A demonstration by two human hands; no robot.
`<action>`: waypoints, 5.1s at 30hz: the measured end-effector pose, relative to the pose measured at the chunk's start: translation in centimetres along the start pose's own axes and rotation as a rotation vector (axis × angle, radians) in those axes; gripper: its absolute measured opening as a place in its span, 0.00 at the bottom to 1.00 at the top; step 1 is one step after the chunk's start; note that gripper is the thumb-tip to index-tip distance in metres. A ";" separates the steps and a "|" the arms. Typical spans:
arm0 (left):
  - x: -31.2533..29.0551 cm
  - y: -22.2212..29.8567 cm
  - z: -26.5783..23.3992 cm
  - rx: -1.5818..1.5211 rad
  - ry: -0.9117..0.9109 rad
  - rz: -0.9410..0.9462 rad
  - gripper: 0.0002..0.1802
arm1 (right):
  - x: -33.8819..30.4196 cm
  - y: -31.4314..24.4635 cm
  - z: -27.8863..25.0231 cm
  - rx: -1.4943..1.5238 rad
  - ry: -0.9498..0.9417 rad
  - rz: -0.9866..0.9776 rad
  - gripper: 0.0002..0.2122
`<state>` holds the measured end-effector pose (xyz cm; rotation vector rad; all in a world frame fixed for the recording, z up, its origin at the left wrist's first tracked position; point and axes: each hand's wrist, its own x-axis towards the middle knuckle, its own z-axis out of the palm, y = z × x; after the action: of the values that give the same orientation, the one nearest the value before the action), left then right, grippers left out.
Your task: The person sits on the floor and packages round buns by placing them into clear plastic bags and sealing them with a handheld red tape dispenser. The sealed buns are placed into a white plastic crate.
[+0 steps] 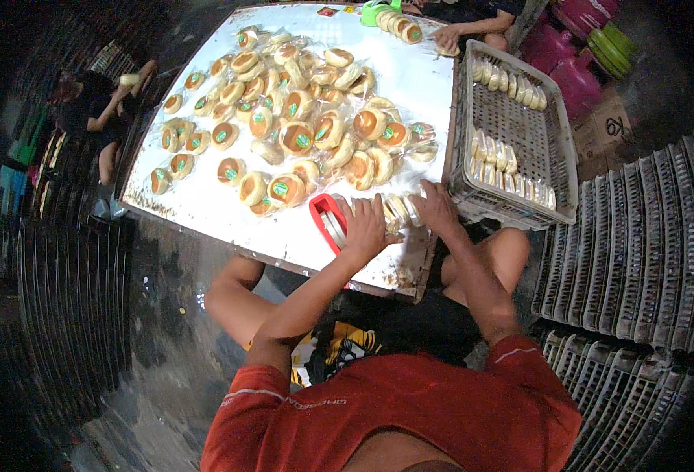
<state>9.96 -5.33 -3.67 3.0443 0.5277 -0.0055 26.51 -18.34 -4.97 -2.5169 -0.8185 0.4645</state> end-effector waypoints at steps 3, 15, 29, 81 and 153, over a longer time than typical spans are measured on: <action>0.7 -0.2 0.2 0.004 -0.021 -0.011 0.65 | -1.1 -1.8 -3.0 -0.384 0.016 -0.555 0.41; 6.3 3.7 -10.6 -0.313 0.146 0.307 0.45 | -0.5 1.4 -14.8 0.000 0.047 -0.810 0.36; 35.8 33.1 4.9 -0.319 -0.069 0.508 0.57 | 10.4 31.1 -25.9 -0.164 -0.163 0.035 0.39; -12.9 -3.9 -9.5 -1.658 0.102 -0.328 0.24 | -10.1 -14.5 1.6 0.811 0.108 -0.180 0.19; -13.5 -5.4 -5.5 -1.404 0.848 -0.703 0.12 | -10.9 -10.1 9.7 0.626 -0.254 -0.048 0.15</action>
<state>-4.58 -4.53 1.75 1.3003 0.9915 1.0860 9.16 -14.72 -6.07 -1.8794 -0.6842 0.8823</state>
